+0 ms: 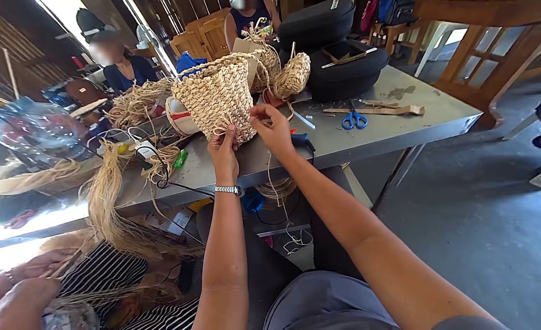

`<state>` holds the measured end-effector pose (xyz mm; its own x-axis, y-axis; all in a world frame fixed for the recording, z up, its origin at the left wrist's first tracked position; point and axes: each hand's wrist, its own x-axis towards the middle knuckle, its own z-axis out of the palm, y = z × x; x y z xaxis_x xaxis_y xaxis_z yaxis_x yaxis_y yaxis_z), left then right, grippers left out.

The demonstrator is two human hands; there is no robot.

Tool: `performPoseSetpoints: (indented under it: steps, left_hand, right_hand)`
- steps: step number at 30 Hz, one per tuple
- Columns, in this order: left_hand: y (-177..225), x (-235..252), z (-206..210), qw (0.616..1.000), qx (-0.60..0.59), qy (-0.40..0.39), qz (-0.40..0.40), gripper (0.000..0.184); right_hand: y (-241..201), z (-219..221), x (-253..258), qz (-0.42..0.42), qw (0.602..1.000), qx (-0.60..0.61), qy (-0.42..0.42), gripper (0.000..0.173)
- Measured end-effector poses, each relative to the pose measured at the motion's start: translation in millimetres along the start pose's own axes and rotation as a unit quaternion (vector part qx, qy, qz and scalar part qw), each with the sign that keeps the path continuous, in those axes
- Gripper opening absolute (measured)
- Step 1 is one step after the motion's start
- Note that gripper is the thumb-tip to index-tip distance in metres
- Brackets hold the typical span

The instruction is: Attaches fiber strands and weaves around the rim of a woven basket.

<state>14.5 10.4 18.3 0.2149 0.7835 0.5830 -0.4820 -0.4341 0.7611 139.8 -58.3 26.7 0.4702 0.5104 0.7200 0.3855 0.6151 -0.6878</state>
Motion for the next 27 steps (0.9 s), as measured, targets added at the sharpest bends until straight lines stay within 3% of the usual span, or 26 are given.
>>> performPoseSetpoints:
  steps: [3,8,16,22,27]
  left_hand:
    - [-0.9,0.4,-0.8,1.000,-0.005,0.005,0.011,0.007]
    - [-0.9,0.7,-1.9,1.000,-0.011,0.016,0.017,0.006]
    - [-0.7,0.2,-1.1,0.999,0.024,-0.001,0.028,0.006]
    - [-1.4,-0.6,-1.0,0.998,0.053,-0.019,0.034,0.006]
    - [-2.1,-0.9,-2.4,0.999,0.012,-0.037,0.022,0.004]
  right_hand:
    - [-1.3,2.8,-4.0,-0.019,0.997,-0.065,-0.048,0.015]
    - [-5.8,1.6,-3.7,0.021,0.990,-0.078,-0.115,0.017]
    - [-6.0,-1.7,-2.6,0.058,0.987,-0.045,-0.141,0.022]
    - [-8.5,-0.5,-2.0,0.147,0.978,0.030,-0.143,0.020]
    - [-8.0,-1.6,-0.8,0.149,0.972,0.031,-0.179,0.033]
